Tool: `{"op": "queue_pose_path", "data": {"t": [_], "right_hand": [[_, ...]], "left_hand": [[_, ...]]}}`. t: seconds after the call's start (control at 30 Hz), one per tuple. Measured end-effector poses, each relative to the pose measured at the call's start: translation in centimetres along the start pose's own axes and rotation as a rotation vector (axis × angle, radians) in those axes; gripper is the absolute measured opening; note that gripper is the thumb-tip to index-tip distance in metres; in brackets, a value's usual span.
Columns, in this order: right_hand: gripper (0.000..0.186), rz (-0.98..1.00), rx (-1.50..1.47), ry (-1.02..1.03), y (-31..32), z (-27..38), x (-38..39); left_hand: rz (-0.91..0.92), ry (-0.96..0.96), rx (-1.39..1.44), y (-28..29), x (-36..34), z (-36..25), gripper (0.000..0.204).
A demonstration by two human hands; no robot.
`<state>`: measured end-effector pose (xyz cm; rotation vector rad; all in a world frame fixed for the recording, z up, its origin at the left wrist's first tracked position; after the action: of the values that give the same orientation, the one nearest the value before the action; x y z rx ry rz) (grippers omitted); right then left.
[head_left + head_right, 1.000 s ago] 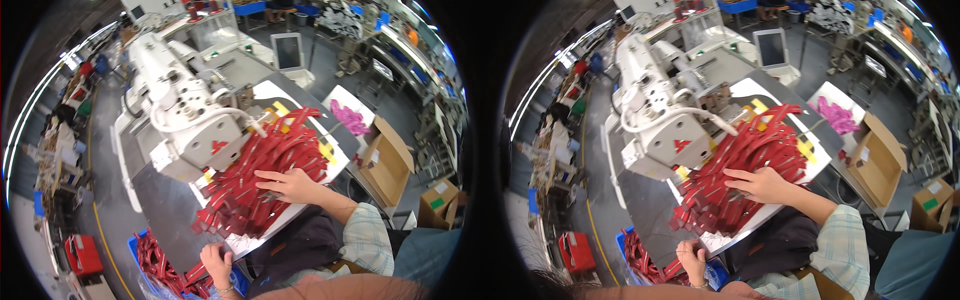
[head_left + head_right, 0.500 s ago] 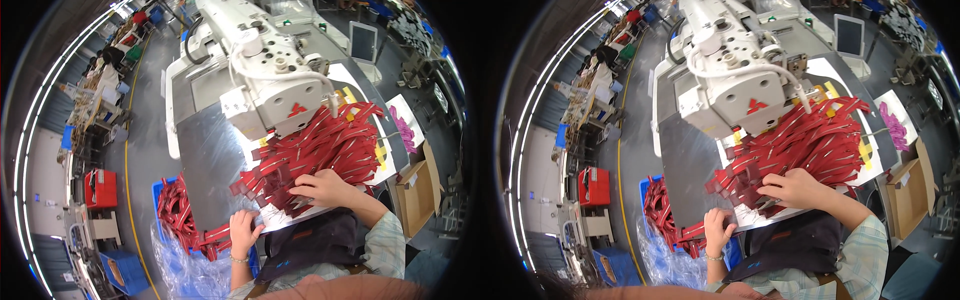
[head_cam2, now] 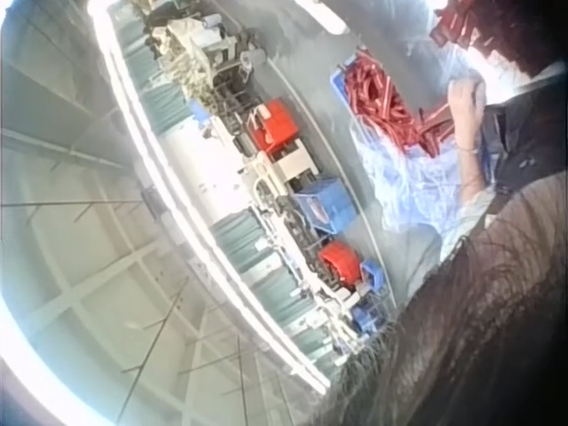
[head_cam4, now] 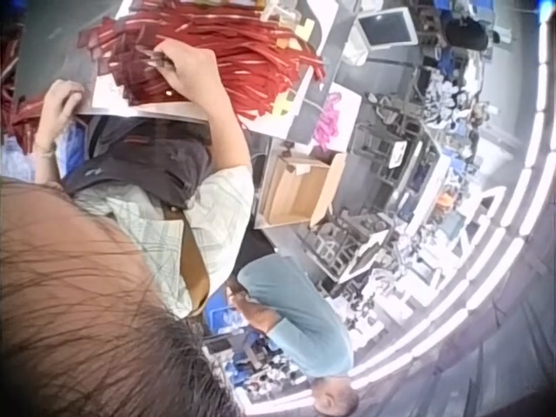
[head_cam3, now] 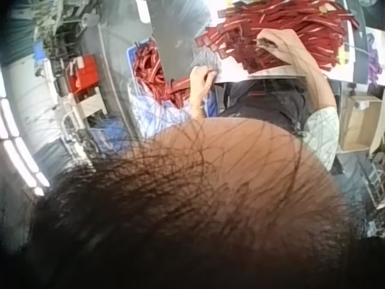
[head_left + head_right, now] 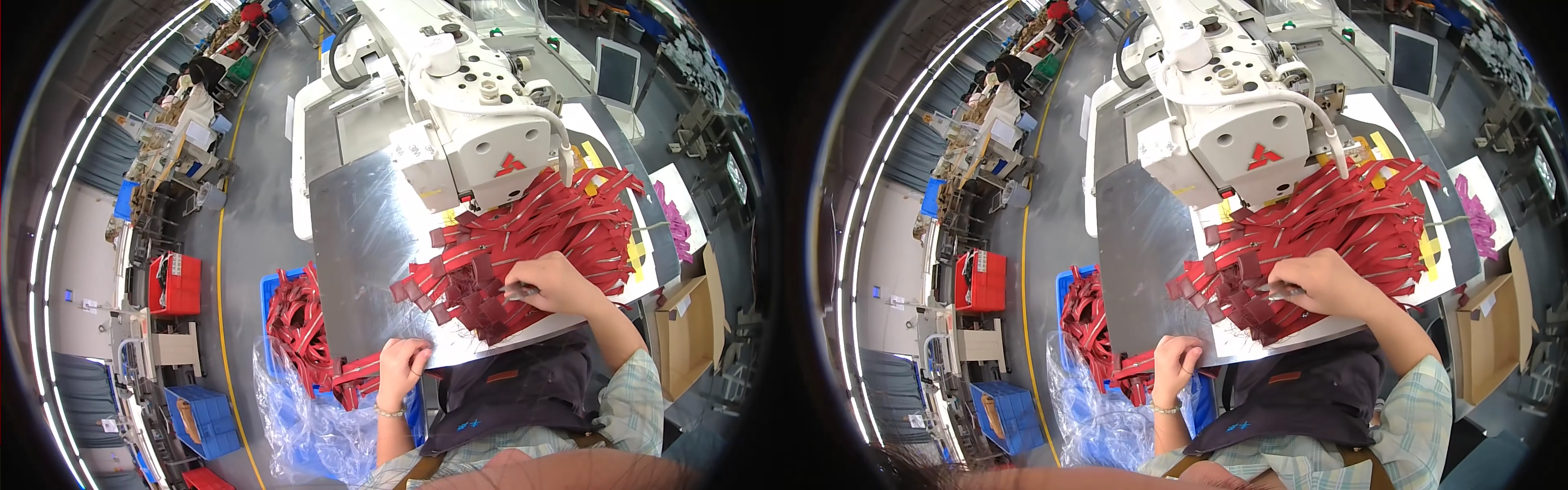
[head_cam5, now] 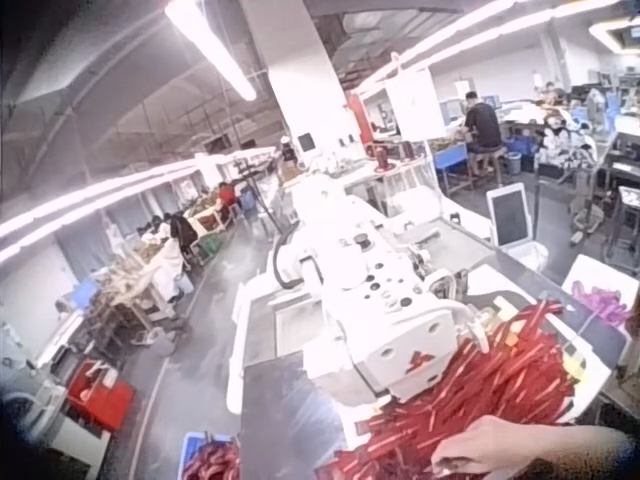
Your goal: Sorting and trimming red leather components in a workshop environment.
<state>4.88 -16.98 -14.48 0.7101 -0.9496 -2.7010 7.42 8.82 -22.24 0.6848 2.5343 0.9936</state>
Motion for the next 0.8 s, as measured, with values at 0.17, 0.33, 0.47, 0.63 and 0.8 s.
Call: {"op": "queue_pose_path", "data": {"t": [0.17,0.33,0.47,0.63,0.8], "right_hand": [[0.018,-0.079,0.003,-0.058,0.9,-0.6,-1.4],[0.016,-0.107,0.056,-0.093,0.6,-1.3,-2.7],[0.017,-0.142,0.117,-0.072,0.0,-2.0,-2.8],[0.018,-0.128,0.086,-0.076,0.0,-2.1,-3.1],[0.019,-0.143,0.110,-0.101,-0.2,-2.3,-2.4]], "left_hand": [[-0.074,0.019,0.007,1.8,-0.2,-0.1,0.009],[-0.118,0.161,0.206,2.9,-0.2,-0.2,0.009],[0.037,0.299,0.242,2.5,0.3,-0.1,0.010],[0.092,0.207,0.131,2.2,0.7,-1.0,0.013],[0.088,0.319,0.252,3.1,0.6,-2.0,0.016]]}}
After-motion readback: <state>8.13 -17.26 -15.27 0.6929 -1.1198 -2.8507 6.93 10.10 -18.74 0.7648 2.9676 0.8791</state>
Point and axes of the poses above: each hand's wrist, its own x-axis away from the middle knuckle, its own y-axis out of the back of the hand, z = x × y, the point moved 6 cm from there along -x, towards the middle knuckle, and after that the axes turned 8 degrees about y, right-handed, at the moved point
